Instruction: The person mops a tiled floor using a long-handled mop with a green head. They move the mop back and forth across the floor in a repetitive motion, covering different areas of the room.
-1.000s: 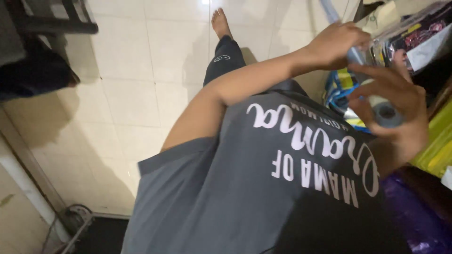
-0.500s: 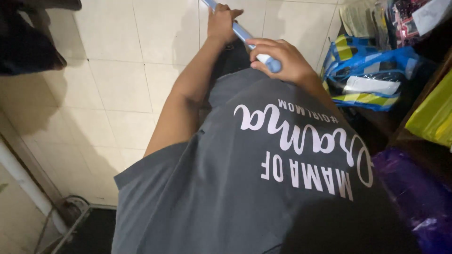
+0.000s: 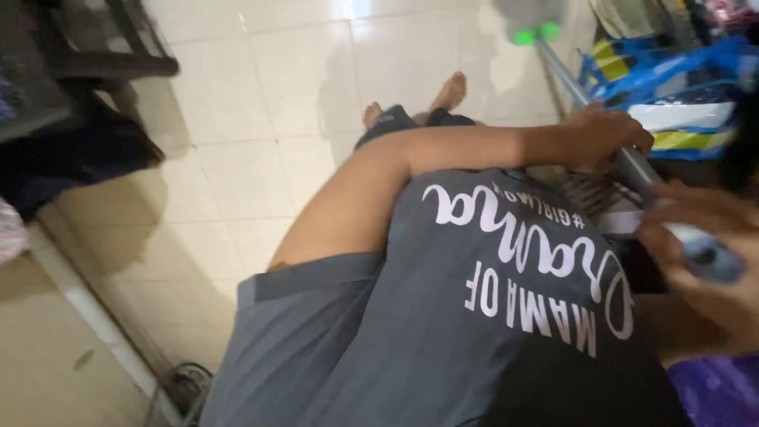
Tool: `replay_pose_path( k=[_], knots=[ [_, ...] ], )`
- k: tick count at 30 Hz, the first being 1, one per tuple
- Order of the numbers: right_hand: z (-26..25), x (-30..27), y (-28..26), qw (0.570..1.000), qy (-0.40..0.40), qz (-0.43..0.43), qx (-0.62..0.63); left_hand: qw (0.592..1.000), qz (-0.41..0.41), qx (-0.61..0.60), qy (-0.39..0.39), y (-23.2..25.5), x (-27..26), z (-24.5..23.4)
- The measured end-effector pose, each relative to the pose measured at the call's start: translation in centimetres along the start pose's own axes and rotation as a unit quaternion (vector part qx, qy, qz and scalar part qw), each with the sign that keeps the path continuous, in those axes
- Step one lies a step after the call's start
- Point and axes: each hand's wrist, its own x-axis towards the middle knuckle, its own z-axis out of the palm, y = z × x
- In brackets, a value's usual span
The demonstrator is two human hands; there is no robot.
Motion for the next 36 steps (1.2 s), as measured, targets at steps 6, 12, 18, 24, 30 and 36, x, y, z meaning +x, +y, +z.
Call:
replay_pose_path(
  k=[6,12,18,24,30,36],
  knots=[
    [6.6,5.2,-10.9,0.999,0.006,0.015,-0.04,0.995,0.007,-0.039,0.092,-0.4,-8.5,-3.3],
    [12.4,6.6,-4.5,0.99,-0.079,-0.114,-0.008,0.988,-0.141,-0.011,0.061,2.9,-19.9,-9.2],
    [18.7,15.7,-14.9,0.943,-0.149,-0.298,-0.005,0.956,-0.276,-0.013,0.1,-2.2,-36.8,-13.6],
    [27.1,20.1,-15.2,0.946,-0.145,-0.204,0.204,0.907,-0.367,0.084,0.19,-10.1,-44.5,-13.0],
    [21.3,16.0,-14.6,0.968,-0.116,-0.183,0.13,0.938,-0.305,0.08,0.147,-10.9,-36.1,-11.9],
    [11.3,9.0,-22.0,0.994,0.093,0.06,-0.001,0.993,-0.022,-0.053,0.102,-7.5,-17.6,-7.9]
  ],
)
